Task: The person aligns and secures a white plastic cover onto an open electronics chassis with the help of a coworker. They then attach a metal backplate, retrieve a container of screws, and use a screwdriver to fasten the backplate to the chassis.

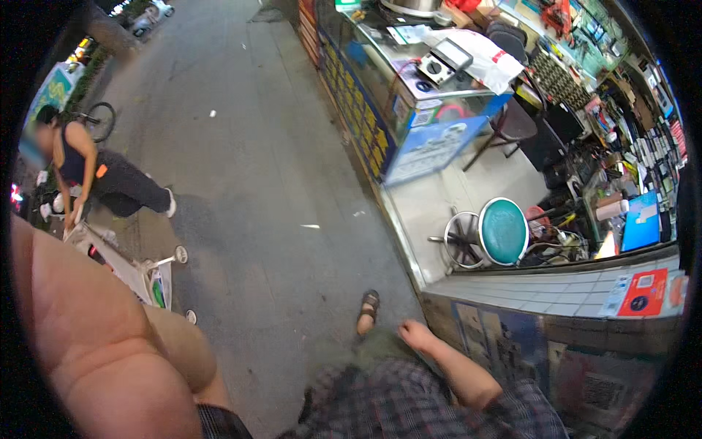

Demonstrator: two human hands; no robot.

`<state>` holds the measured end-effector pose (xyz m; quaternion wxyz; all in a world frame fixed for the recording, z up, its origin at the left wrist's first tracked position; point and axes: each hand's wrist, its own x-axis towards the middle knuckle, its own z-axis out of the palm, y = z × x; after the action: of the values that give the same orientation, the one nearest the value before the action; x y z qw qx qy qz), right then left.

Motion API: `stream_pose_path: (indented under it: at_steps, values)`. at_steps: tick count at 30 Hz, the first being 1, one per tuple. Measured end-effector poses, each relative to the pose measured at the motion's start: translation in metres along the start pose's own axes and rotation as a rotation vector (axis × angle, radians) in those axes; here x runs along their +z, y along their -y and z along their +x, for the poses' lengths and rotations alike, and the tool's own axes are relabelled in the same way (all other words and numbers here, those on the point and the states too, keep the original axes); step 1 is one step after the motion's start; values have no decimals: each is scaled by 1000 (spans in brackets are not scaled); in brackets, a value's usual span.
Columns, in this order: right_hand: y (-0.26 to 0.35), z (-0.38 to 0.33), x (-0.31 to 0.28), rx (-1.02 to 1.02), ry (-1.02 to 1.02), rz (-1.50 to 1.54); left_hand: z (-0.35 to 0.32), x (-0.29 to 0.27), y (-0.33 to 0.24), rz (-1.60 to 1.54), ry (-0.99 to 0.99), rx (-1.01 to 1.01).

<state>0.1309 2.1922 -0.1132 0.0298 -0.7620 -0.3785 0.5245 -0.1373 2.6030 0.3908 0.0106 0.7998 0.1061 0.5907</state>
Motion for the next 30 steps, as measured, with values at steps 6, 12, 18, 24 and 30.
stream_pose_path:
  at_steps: [6, 12, 18, 24, 30]
  values:
    - [74, 115, -127, -91, -167, -22, 49, 57, 93, -25, -34, 25]
    - [151, 183, -209, -42, -188, -43, 48, 104, 242, -100, -84, -90]
    - [348, 191, -310, -116, -225, 102, -9, 204, 407, -267, 235, -570]
    - [474, 263, -385, -489, -200, 111, -333, 177, 494, 414, 1620, -845]
    - [539, 330, -495, -558, -233, 102, -396, 152, 461, 21, 1846, -1870]
